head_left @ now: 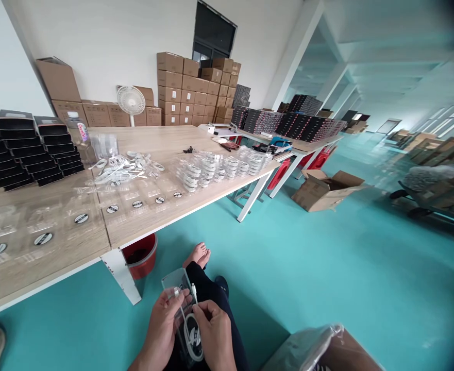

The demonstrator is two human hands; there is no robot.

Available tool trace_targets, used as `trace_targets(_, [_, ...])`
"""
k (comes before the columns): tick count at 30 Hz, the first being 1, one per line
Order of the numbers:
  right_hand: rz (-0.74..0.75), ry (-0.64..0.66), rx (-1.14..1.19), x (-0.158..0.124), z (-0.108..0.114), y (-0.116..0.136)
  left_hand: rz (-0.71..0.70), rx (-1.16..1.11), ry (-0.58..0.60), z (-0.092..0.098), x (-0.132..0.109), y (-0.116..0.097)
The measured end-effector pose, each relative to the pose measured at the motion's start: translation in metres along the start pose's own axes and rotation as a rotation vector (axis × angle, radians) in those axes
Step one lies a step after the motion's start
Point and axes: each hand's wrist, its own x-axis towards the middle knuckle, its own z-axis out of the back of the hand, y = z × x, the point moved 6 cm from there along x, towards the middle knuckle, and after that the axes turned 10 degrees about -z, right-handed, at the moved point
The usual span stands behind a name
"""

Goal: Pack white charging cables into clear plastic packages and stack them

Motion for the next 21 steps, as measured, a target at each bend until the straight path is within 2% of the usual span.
trace_targets(5, [0.106,-0.019,-0.212,-0.003,-0.003,0.002,0.055,-0.029,-0.026,0.001,-0.001,0.008])
trace_targets(8, [0.189,-0.045,-0.433,-0.006,-0.007,0.006,0.031,-0.052,0.069,-0.008,-0.003,0.007])
trace_targets(10, [0.194,-0.043,-0.470,-0.006,-0.009,0.008,0.025,-0.042,0.101,-0.011,-0.004,0.006])
trace_targets(16, [0.031,0.104,-0.115,-0.001,-0.007,0.002,0.040,-0.016,-0.005,-0.003,-0.004,0.003])
trace_targets(21, [0.014,0.177,0.044,0.000,-0.007,-0.001,0.034,-0.007,0.012,-0.004,-0.005,0.001])
